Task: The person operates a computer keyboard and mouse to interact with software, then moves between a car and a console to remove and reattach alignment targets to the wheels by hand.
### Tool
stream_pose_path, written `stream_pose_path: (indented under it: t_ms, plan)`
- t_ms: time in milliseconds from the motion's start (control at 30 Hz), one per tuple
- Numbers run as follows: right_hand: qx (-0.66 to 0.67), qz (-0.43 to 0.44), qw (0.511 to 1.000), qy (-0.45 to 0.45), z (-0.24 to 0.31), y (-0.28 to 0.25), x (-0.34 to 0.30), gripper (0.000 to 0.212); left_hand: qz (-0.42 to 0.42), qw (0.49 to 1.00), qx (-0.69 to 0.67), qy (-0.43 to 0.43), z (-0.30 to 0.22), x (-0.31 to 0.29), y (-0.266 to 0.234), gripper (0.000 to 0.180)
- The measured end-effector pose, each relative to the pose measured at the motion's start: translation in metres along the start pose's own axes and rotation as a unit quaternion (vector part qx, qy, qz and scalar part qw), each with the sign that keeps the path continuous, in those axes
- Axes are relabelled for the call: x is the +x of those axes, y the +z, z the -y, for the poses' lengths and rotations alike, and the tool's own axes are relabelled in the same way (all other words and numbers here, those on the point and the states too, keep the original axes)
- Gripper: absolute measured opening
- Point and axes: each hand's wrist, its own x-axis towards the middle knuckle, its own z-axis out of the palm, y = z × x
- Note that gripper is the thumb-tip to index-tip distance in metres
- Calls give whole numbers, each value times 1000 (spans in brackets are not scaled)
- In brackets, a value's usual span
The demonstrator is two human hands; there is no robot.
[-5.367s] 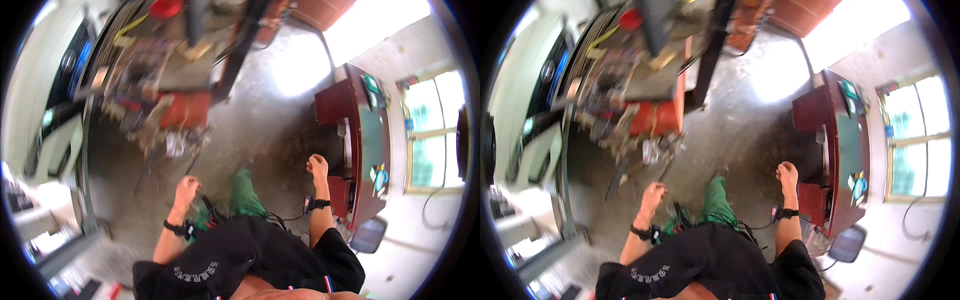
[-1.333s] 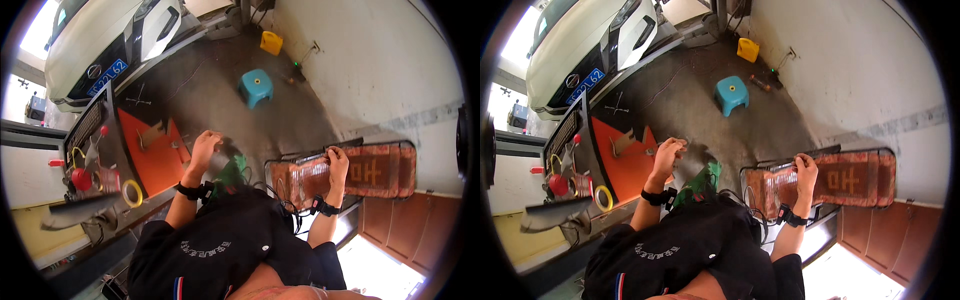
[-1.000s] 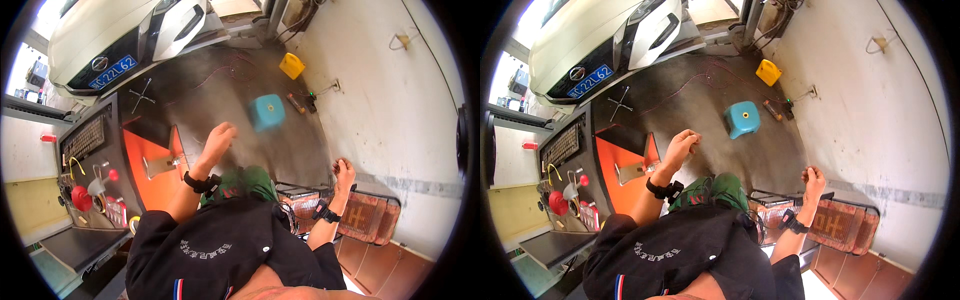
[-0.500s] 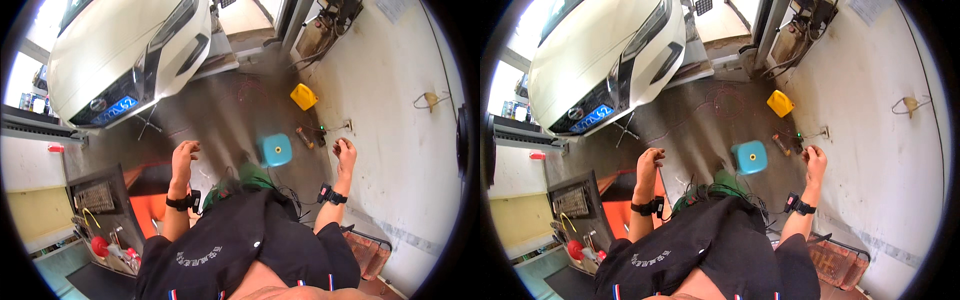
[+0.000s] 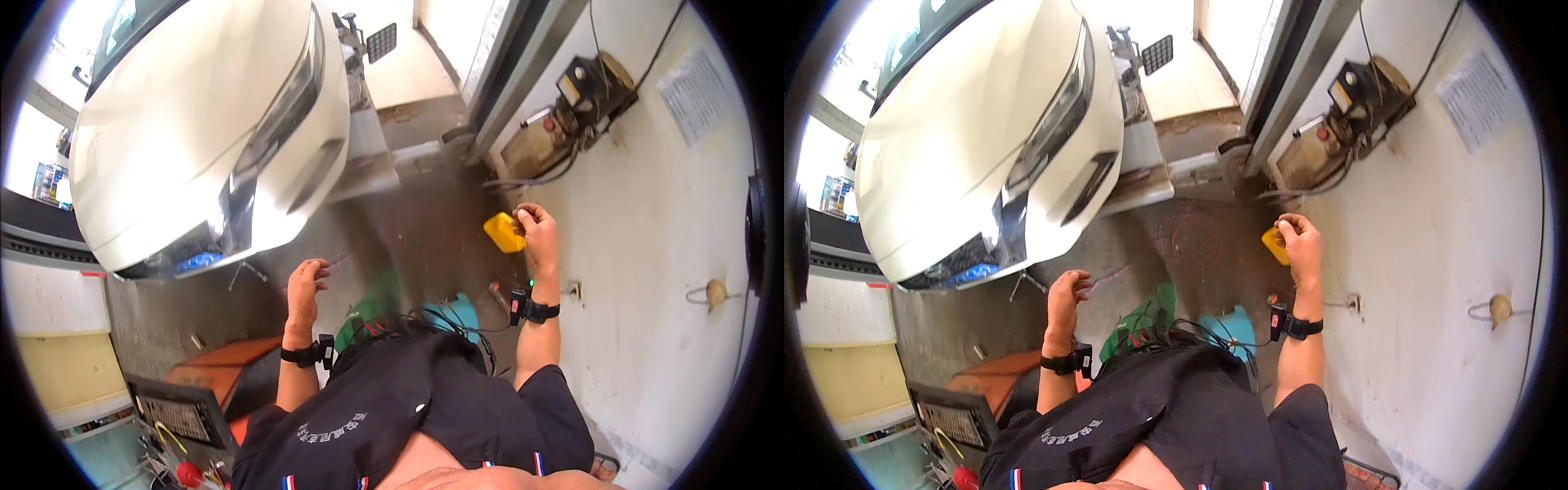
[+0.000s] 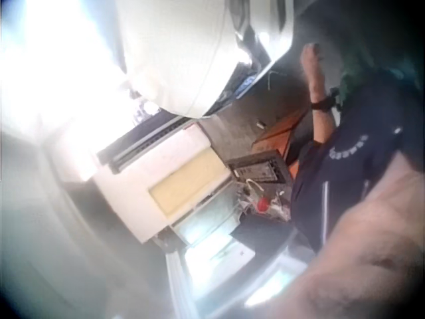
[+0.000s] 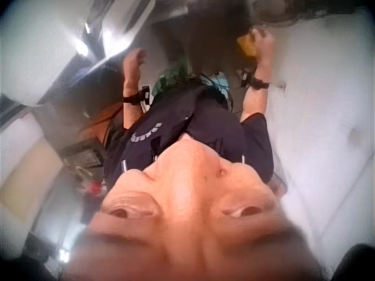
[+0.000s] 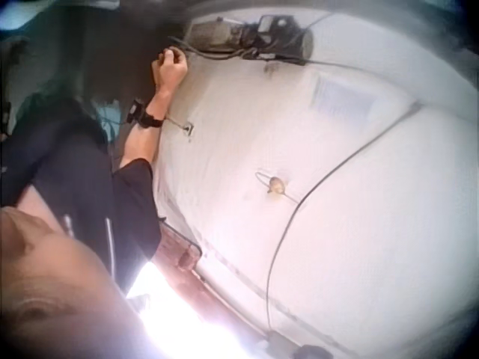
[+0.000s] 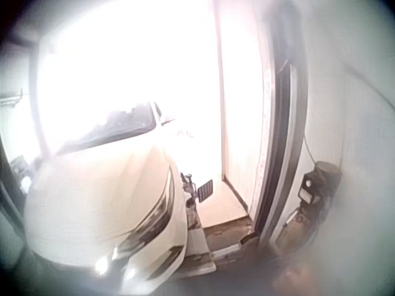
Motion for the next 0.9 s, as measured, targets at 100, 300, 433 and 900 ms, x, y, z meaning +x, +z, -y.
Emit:
stream_pose_path:
  t_ms: [100, 300, 433, 900]
  plan:
    - [9, 5, 1000, 8, 21, 26, 64, 17, 16, 1000, -6, 7, -46, 68, 29, 25]
    - [2, 12, 1000, -2, 71, 65, 174, 16, 41, 998, 36, 35, -138, 173, 94, 25]
    - [17, 29, 999, 11, 85, 85, 252, 16, 38, 997, 52, 40, -163, 241, 128, 26]
    - [-6, 207, 973, -100, 216, 200, 506, 21, -29, 998, -37, 36, -236, 364, 252, 29]
